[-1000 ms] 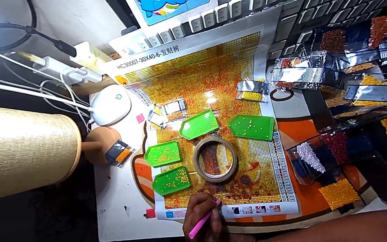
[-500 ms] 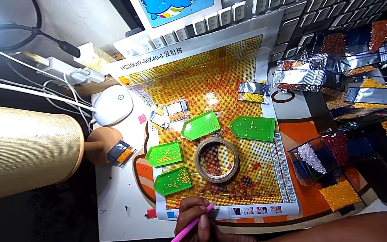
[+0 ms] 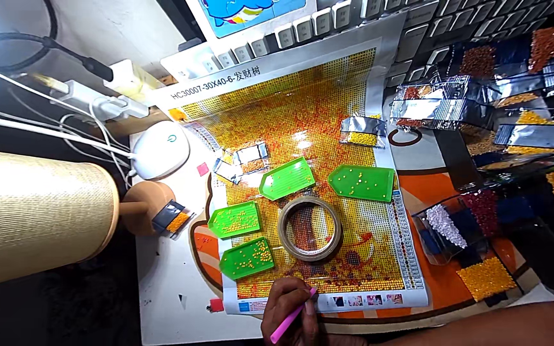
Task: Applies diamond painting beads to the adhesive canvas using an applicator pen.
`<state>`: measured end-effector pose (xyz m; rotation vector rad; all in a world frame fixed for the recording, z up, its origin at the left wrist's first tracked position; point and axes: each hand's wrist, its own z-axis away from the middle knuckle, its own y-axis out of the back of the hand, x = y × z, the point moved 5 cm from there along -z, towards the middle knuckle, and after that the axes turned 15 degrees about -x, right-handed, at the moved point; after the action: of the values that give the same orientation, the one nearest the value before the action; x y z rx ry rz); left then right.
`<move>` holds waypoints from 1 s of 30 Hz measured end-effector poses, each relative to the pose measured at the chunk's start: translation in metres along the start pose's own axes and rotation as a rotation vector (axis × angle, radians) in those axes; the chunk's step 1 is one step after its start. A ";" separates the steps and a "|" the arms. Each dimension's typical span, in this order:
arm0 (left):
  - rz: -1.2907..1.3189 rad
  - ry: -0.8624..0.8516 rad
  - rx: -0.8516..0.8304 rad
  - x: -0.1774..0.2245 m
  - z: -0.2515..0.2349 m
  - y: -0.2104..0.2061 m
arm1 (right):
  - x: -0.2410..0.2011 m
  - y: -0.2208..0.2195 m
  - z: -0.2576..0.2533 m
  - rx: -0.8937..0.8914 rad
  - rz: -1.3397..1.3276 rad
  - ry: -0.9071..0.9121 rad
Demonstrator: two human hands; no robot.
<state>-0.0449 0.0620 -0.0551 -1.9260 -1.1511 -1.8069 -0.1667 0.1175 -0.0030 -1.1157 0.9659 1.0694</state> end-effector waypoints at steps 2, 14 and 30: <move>-0.005 0.001 0.000 0.000 0.000 0.000 | -0.001 0.001 0.001 0.019 -0.095 0.039; -0.011 0.004 -0.006 0.002 -0.003 -0.001 | -0.002 0.001 0.002 0.038 -0.186 0.041; -0.029 0.017 -0.006 -0.001 0.001 -0.001 | -0.001 0.002 0.003 0.013 -0.388 0.166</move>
<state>-0.0449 0.0629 -0.0563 -1.9026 -1.1755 -1.8407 -0.1691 0.1207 -0.0018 -1.3324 0.8381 0.6634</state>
